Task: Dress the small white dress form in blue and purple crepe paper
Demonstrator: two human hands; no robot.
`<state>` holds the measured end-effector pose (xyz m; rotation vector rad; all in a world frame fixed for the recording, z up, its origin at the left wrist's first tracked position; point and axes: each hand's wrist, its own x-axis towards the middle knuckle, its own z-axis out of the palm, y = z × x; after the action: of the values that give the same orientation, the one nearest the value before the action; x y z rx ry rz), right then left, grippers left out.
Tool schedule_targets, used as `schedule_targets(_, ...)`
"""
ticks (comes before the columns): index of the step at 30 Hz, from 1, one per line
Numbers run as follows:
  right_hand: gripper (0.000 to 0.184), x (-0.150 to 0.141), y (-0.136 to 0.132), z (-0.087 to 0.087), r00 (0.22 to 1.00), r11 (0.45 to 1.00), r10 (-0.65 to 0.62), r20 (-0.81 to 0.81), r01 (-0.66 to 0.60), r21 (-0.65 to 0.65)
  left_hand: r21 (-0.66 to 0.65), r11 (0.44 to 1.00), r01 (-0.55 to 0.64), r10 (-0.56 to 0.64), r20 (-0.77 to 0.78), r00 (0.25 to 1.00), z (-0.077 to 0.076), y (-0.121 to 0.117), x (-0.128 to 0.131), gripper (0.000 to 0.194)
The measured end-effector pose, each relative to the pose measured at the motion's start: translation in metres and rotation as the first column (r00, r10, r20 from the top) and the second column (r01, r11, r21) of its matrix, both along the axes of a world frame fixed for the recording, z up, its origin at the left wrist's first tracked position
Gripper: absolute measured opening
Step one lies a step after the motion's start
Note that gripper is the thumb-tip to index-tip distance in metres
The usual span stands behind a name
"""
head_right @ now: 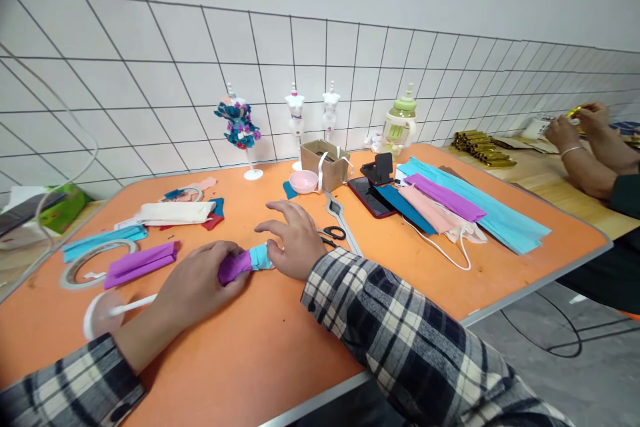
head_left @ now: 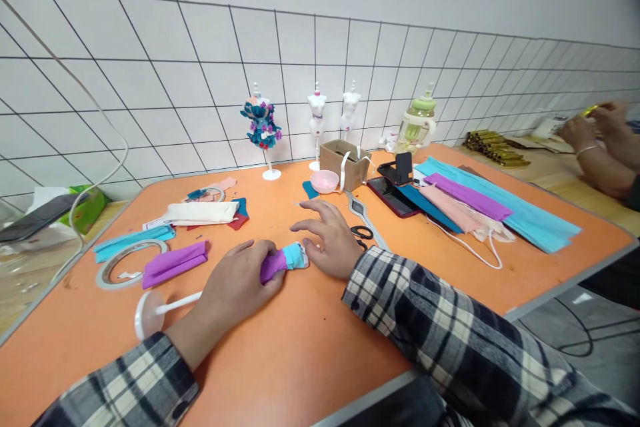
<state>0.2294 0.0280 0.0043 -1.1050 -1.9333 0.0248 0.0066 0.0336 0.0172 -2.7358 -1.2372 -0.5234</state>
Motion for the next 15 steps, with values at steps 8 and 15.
schedule_targets(8, 0.035, 0.019, 0.020, -0.009, 0.995, 0.994, -0.096, -0.007, 0.095, -0.057, 0.168, 0.979, 0.120, -0.116, -0.032, 0.993, -0.004, 0.005, -0.006, 0.043)
schedule_targets(15, 0.030, 0.046, 0.027, -0.004, 0.966, 0.966, -0.258, 0.002, 0.258, -0.005, 0.362, 0.848, -0.387, 0.230, 0.406, 0.884, 0.049, 0.006, -0.094, 0.028)
